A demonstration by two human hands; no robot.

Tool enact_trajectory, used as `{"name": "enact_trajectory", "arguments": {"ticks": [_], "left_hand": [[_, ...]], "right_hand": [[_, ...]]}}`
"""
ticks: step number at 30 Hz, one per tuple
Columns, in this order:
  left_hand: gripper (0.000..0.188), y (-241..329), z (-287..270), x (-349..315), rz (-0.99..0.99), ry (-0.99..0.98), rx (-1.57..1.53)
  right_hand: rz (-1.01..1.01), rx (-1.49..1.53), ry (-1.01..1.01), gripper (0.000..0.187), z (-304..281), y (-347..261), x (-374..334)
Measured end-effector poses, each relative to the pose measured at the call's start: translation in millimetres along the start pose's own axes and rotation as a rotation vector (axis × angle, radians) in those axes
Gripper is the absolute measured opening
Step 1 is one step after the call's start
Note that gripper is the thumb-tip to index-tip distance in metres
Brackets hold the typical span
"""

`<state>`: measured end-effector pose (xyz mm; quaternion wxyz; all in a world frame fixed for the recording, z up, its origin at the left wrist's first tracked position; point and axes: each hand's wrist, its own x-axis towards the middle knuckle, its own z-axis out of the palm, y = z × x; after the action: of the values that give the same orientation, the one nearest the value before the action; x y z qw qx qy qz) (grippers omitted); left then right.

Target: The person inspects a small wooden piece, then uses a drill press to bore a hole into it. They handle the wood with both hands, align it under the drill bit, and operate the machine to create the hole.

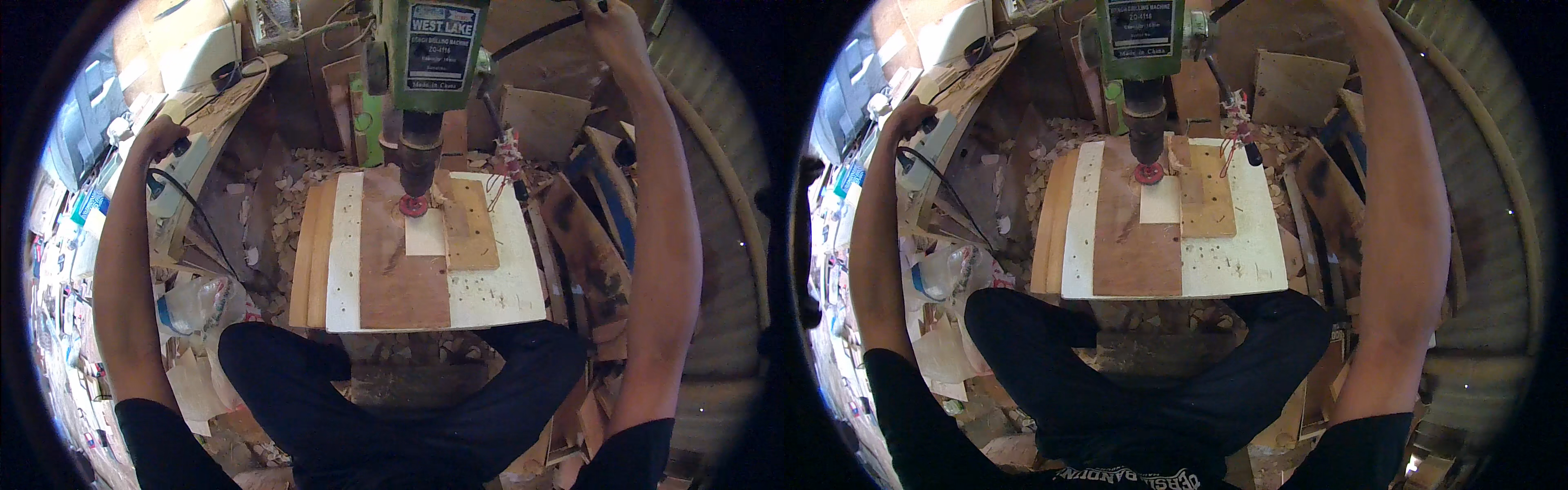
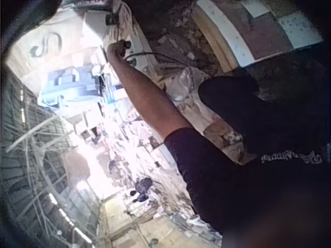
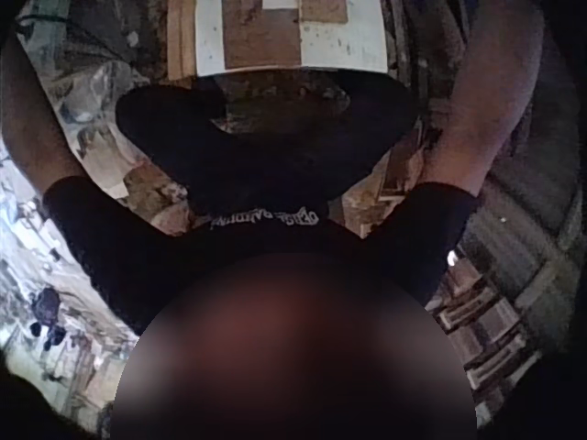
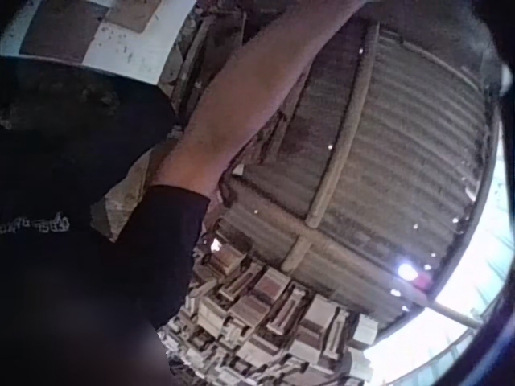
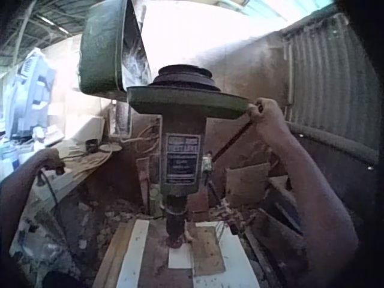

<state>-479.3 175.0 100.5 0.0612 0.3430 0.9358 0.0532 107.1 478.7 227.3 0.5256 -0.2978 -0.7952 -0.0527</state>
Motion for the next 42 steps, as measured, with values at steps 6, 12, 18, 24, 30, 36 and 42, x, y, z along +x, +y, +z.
{"name": "enact_trajectory", "arguments": {"ticks": [6, 12, 18, 24, 30, 36, 42], "left_hand": [[0.031, 11, 0, -21, 0.311, 0.126, 0.1], [0.026, 35, -13, -36, 0.193, -0.029, 0.274], [0.024, 40, -18, -41, 0.063, 0.013, 0.103], [0.027, 28, -14, -29, -0.079, -0.051, -0.102], [0.029, 34, -13, -30, 0.032, -0.032, 0.036], [0.023, 42, -24, -45, 0.055, -0.146, 0.086], [0.021, 37, -27, -39, 0.202, -0.029, 0.27]], "right_hand": [[-0.01, -0.053, -0.002, 0.034, -5, -1, -1], [0.007, -0.032, 0.003, 0.034, -3, -3, -2], [0.03, -0.019, -0.004, 0.032, -5, -6, -6], [0.002, -0.029, 0.009, 0.03, -4, -6, -5], [-0.047, -0.032, 0.017, 0.029, -3, 0, -2], [-0.018, -0.055, 0.004, 0.03, -1, 2, 2], [-0.114, -0.125, 0.019, 0.031, 5, 41, 17]]}}
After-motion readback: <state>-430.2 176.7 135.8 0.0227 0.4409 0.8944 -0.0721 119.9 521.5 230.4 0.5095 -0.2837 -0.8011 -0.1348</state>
